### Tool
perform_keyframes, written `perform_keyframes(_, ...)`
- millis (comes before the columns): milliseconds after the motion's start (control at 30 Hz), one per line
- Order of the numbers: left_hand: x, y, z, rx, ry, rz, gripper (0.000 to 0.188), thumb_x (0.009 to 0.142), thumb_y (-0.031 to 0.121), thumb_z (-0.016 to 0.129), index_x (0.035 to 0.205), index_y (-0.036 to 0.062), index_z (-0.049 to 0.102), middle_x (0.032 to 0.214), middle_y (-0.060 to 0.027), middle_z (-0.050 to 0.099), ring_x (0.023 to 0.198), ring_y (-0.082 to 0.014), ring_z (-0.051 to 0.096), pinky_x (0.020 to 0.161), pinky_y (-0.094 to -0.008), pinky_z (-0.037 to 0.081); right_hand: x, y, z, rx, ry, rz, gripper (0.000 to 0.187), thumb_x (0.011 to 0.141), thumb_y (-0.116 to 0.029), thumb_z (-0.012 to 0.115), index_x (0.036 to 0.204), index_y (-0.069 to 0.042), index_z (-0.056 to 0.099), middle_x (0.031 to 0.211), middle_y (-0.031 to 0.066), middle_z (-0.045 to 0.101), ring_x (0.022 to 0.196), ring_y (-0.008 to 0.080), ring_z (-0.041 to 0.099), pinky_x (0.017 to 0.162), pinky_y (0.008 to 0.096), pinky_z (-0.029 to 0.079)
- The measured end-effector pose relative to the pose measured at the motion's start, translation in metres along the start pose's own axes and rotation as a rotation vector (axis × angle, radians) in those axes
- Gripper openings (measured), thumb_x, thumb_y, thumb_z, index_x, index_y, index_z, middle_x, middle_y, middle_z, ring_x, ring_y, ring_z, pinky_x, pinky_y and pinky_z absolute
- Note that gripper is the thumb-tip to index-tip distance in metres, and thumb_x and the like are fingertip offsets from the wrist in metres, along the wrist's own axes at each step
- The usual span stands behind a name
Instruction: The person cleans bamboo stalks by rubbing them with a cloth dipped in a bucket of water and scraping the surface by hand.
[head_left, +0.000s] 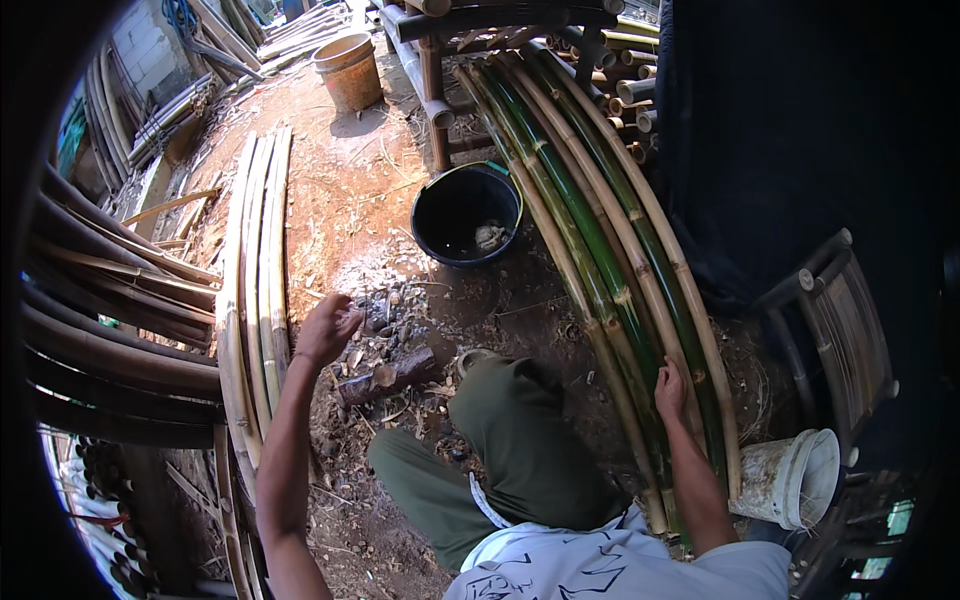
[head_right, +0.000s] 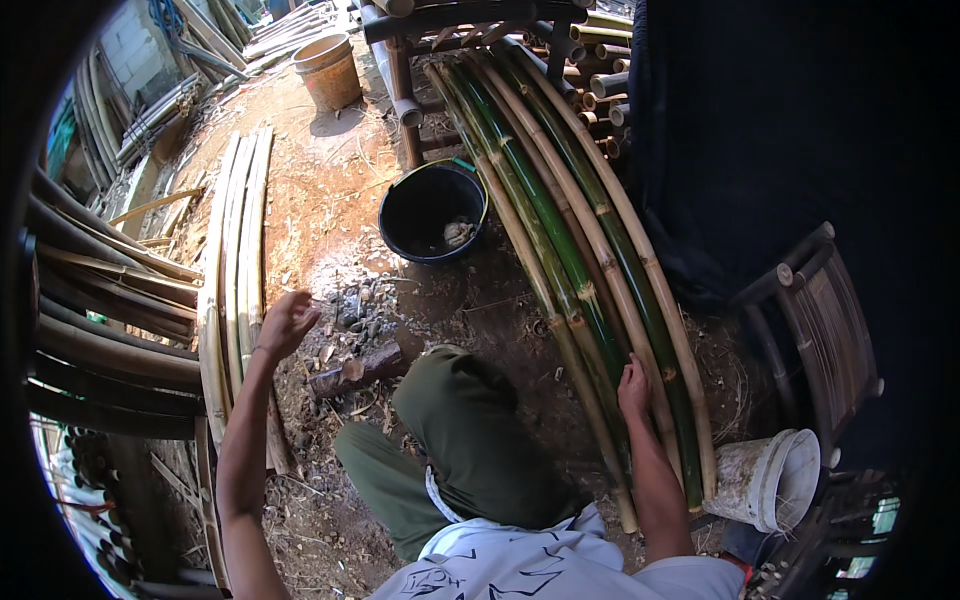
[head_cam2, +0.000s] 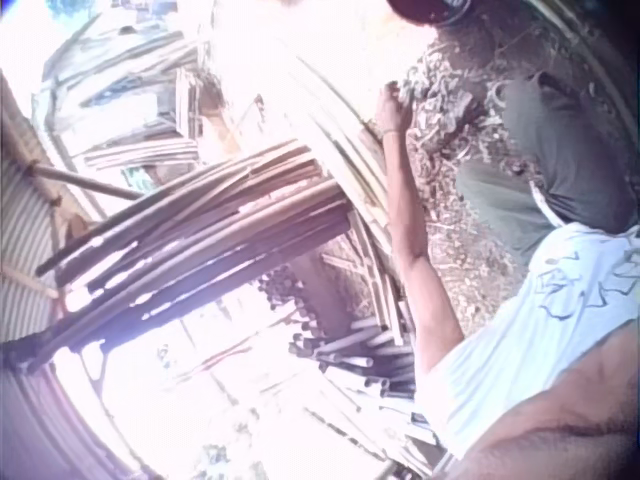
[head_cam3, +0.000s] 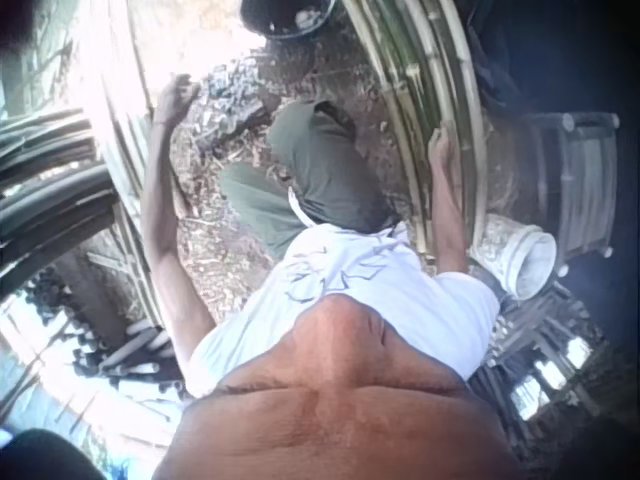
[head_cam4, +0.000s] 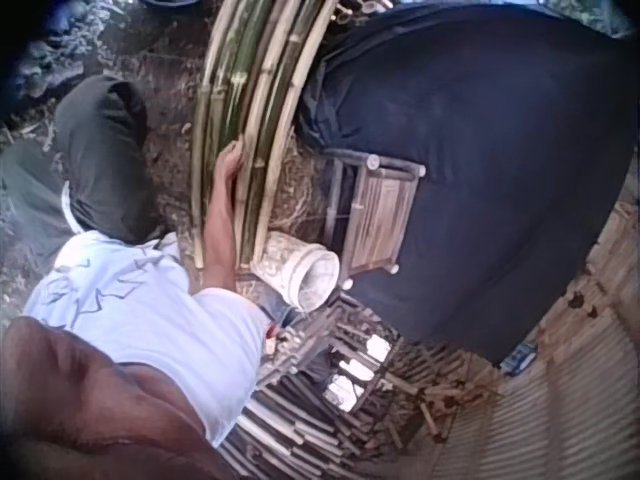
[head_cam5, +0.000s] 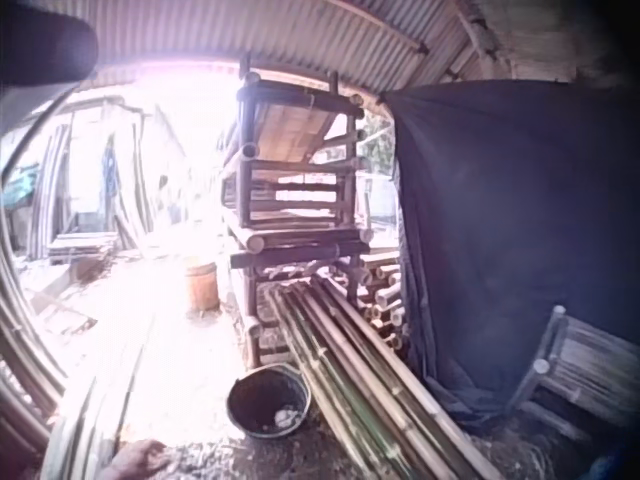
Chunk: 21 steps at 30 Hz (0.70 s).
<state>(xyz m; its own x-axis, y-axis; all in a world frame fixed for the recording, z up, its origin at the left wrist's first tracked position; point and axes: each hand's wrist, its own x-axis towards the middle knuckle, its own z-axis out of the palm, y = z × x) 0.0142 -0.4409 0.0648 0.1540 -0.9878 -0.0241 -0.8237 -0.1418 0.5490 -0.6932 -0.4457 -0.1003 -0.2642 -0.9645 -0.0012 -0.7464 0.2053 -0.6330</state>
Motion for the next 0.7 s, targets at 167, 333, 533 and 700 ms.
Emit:
perform_keyframes(167,-0.230,-0.205,0.052,-0.029,-0.044,-0.672,0.041,0.083,0.029,0.078,0.111,0.0004,0.068,0.096,-0.0143,0.075,0.089,-0.0221,0.073,0.082,-0.0342,0.058,0.007,-0.095,0.061,-0.474,0.005,-0.272,0.053,0.091,-0.024,0.071,0.136,-0.005,0.052,0.124,0.0168,0.050,0.115,0.0387,0.050,0.096,0.0491,0.045)
perform_keyframes(333,-0.351,-0.261,0.128,-0.033,-0.107,-1.110,0.049,0.072,0.042,0.082,0.101,0.0035,0.074,0.101,-0.0194,0.074,0.098,-0.0332,0.072,0.091,-0.0414,0.055,0.013,-0.074,0.071,-0.648,0.132,-0.288,0.067,0.084,-0.013,0.072,0.145,-0.008,0.042,0.141,0.0175,0.042,0.131,0.0388,0.041,0.108,0.0494,0.036)
perform_keyframes(533,-0.378,-0.259,0.146,0.047,0.248,-1.423,0.078,0.070,0.037,0.085,0.132,-0.0019,0.055,0.134,-0.0272,0.055,0.127,-0.0394,0.054,0.108,-0.0430,0.045,0.031,-0.247,0.152,-0.023,-0.361,-0.665,0.066,0.084,-0.002,0.064,0.146,-0.003,0.043,0.141,0.0198,0.042,0.131,0.0373,0.045,0.110,0.0473,0.039)
perform_keyframes(700,-0.321,-0.251,0.133,0.196,0.307,-1.310,0.089,0.072,0.022,0.079,0.147,0.0007,0.036,0.145,-0.0241,0.043,0.134,-0.0421,0.043,0.113,-0.0462,0.040,0.073,-0.340,0.252,0.041,-0.524,-0.862,0.062,0.086,0.002,0.061,0.145,-0.002,0.044,0.136,0.0191,0.045,0.119,0.0330,0.052,0.104,0.0428,0.043)
